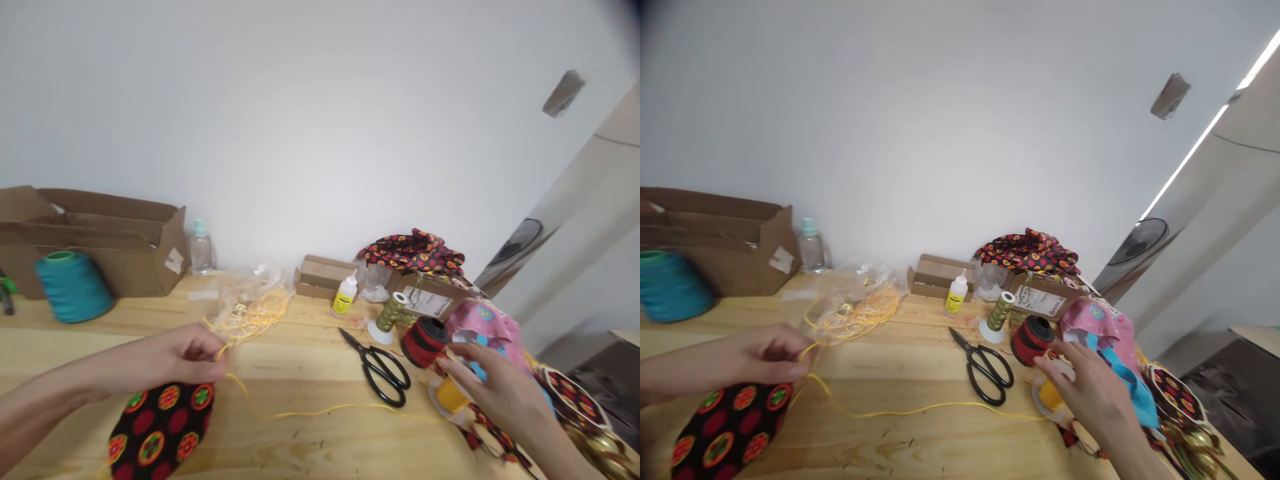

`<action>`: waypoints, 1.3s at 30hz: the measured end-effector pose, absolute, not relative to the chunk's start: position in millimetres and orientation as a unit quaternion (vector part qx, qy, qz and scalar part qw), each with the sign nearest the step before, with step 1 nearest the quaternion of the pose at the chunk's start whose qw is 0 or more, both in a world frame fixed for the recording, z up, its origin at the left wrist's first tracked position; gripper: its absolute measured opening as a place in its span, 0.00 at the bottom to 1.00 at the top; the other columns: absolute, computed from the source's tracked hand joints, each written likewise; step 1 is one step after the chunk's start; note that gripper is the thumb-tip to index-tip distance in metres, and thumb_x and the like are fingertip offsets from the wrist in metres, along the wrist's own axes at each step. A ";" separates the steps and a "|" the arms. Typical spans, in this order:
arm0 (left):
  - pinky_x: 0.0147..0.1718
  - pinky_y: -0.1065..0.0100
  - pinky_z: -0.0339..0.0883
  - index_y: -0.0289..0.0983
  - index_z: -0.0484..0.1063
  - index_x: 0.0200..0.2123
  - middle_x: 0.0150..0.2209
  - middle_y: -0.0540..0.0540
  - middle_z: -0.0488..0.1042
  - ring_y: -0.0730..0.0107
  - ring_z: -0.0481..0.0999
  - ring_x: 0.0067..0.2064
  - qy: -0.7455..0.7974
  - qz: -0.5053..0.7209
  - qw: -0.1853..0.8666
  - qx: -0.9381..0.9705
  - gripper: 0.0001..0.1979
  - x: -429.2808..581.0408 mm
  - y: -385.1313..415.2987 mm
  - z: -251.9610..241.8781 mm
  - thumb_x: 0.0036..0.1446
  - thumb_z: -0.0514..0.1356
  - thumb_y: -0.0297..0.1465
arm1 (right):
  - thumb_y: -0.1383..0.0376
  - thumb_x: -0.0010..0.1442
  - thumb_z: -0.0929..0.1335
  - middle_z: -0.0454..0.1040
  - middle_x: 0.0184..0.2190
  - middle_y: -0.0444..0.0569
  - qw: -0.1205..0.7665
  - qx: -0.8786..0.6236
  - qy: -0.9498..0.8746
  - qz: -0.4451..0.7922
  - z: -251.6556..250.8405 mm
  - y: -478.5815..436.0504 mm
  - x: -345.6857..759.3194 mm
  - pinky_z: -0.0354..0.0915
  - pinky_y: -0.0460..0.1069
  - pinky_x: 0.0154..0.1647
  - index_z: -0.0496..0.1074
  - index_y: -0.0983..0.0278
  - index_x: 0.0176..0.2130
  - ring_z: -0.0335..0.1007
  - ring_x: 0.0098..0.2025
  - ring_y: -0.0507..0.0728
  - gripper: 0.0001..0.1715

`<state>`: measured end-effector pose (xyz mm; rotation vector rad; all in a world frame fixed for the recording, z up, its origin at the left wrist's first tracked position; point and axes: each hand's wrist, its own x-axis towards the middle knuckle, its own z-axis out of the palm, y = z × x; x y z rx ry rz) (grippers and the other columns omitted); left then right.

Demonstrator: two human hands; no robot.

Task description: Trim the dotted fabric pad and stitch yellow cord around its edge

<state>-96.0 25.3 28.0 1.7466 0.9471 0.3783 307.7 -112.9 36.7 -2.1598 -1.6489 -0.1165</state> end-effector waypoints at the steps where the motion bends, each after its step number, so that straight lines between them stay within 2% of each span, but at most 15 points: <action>1: 0.23 0.79 0.52 0.34 0.70 0.18 0.16 0.57 0.62 0.79 0.58 0.22 0.363 0.103 0.536 0.755 0.12 -90.5 24.9 34.4 0.46 0.58 0.35 | 0.52 0.48 0.64 0.73 0.29 0.51 0.255 -0.768 -0.586 -0.030 37.6 -114.0 299.4 0.60 0.53 0.29 0.71 0.58 0.31 0.66 0.31 0.62 0.15; 4: 0.23 0.77 0.53 0.35 0.72 0.22 0.19 0.54 0.66 0.76 0.61 0.23 0.307 0.056 0.553 0.772 0.11 -73.5 25.8 46.9 0.49 0.55 0.35 | 0.56 0.51 0.64 0.73 0.29 0.49 0.355 -0.704 -0.607 0.099 34.9 -109.2 258.5 0.62 0.50 0.27 0.73 0.59 0.28 0.67 0.30 0.59 0.12; 7: 0.22 0.74 0.54 0.37 0.73 0.21 0.19 0.52 0.68 0.74 0.62 0.22 0.262 0.008 0.570 0.779 0.10 -58.1 26.6 49.6 0.48 0.56 0.35 | 0.58 0.53 0.63 0.71 0.39 0.49 0.377 -0.603 -0.650 0.268 26.9 -89.5 203.8 0.64 0.48 0.32 0.71 0.59 0.38 0.67 0.35 0.56 0.14; 10: 0.21 0.73 0.55 0.39 0.74 0.23 0.19 0.52 0.69 0.73 0.62 0.21 0.240 -0.042 0.545 0.802 0.08 -49.5 27.0 48.2 0.47 0.56 0.34 | 0.60 0.51 0.65 0.63 0.50 0.49 0.387 -0.481 -0.693 0.372 19.9 -61.7 158.0 0.58 0.50 0.46 0.62 0.58 0.50 0.59 0.48 0.56 0.26; 12: 0.19 0.74 0.53 0.39 0.74 0.23 0.18 0.53 0.68 0.75 0.61 0.20 0.244 -0.060 0.513 0.821 0.08 -48.7 28.2 46.2 0.47 0.57 0.33 | 0.59 0.51 0.65 0.67 0.45 0.48 0.333 -0.411 -0.707 0.469 15.1 -45.8 140.3 0.57 0.50 0.46 0.61 0.59 0.51 0.61 0.46 0.56 0.27; 14: 0.17 0.74 0.51 0.39 0.75 0.23 0.17 0.53 0.67 0.76 0.59 0.18 0.249 -0.075 0.490 0.832 0.08 -50.8 30.8 42.8 0.46 0.57 0.33 | 0.58 0.53 0.64 0.71 0.36 0.47 0.264 -0.359 -0.684 0.577 8.3 -35.5 133.2 0.60 0.48 0.39 0.64 0.60 0.49 0.65 0.37 0.53 0.23; 17: 0.17 0.75 0.51 0.39 0.75 0.23 0.17 0.53 0.67 0.76 0.59 0.18 0.252 -0.085 0.487 0.832 0.08 -55.8 36.9 35.1 0.46 0.57 0.34 | 0.57 0.54 0.63 0.70 0.24 0.43 0.216 -0.361 -0.619 0.663 -2.8 -30.5 137.7 0.59 0.43 0.28 0.70 0.64 0.43 0.63 0.23 0.47 0.20; 21: 0.18 0.75 0.53 0.39 0.75 0.23 0.19 0.53 0.70 0.75 0.62 0.20 0.251 -0.053 0.535 0.805 0.08 -60.7 45.0 23.6 0.45 0.58 0.35 | 0.56 0.52 0.64 0.64 0.15 0.41 0.233 -0.433 -0.585 0.645 -1.9 -32.3 158.3 0.51 0.40 0.17 0.73 0.69 0.36 0.53 0.15 0.44 0.20; 25: 0.20 0.75 0.55 0.37 0.75 0.21 0.20 0.51 0.72 0.74 0.65 0.21 0.241 -0.024 0.630 0.738 0.09 -61.4 44.8 14.8 0.45 0.59 0.36 | 0.56 0.50 0.66 0.58 0.12 0.38 0.358 -0.513 -0.587 0.514 11.3 -28.5 180.9 0.43 0.41 0.15 0.73 0.69 0.28 0.45 0.15 0.44 0.18; 28: 0.19 0.75 0.54 0.36 0.75 0.19 0.16 0.51 0.71 0.76 0.64 0.18 0.265 0.013 0.695 0.668 0.10 -57.8 36.8 7.5 0.44 0.60 0.36 | 0.57 0.49 0.66 0.63 0.16 0.42 0.447 -0.581 -0.585 0.347 12.9 -22.9 193.2 0.49 0.42 0.18 0.72 0.68 0.26 0.52 0.18 0.47 0.16; 30: 0.18 0.76 0.53 0.36 0.74 0.18 0.14 0.52 0.70 0.78 0.63 0.17 0.301 0.062 0.728 0.613 0.10 -54.4 29.6 0.9 0.43 0.61 0.36 | 0.58 0.50 0.66 0.69 0.24 0.47 0.508 -0.603 -0.581 0.203 9.8 -23.0 194.5 0.55 0.45 0.25 0.72 0.66 0.29 0.59 0.25 0.51 0.14; 32: 0.18 0.77 0.52 0.35 0.74 0.18 0.15 0.52 0.71 0.78 0.64 0.17 0.342 0.106 0.745 0.562 0.10 -51.5 22.9 -6.6 0.41 0.62 0.37 | 0.59 0.51 0.64 0.69 0.27 0.48 0.536 -0.593 -0.592 0.100 5.1 -28.6 187.4 0.57 0.46 0.29 0.72 0.65 0.29 0.60 0.29 0.53 0.12; 34: 0.18 0.77 0.51 0.34 0.74 0.20 0.15 0.51 0.71 0.77 0.65 0.18 0.374 0.144 0.739 0.541 0.11 -49.8 17.9 -13.5 0.40 0.63 0.38 | 0.61 0.53 0.63 0.65 0.20 0.45 0.500 -0.564 -0.647 0.117 -1.3 -38.9 172.7 0.55 0.45 0.26 0.71 0.65 0.23 0.58 0.24 0.51 0.14; 36: 0.18 0.77 0.50 0.33 0.74 0.20 0.15 0.52 0.70 0.78 0.63 0.18 0.394 0.179 0.723 0.538 0.12 -48.6 14.7 -17.8 0.39 0.63 0.38 | 0.61 0.54 0.62 0.59 0.14 0.41 0.404 -0.520 -0.721 0.216 -9.8 -50.2 155.0 0.50 0.43 0.20 0.69 0.66 0.17 0.53 0.19 0.48 0.19; 39: 0.18 0.77 0.49 0.32 0.73 0.19 0.15 0.52 0.70 0.78 0.62 0.18 0.407 0.234 0.713 0.520 0.13 -46.0 10.3 -17.6 0.39 0.64 0.39 | 0.59 0.52 0.63 0.50 0.13 0.37 0.312 -0.493 -0.741 0.332 -23.4 -59.9 134.3 0.42 0.43 0.16 0.65 0.67 0.15 0.45 0.16 0.45 0.20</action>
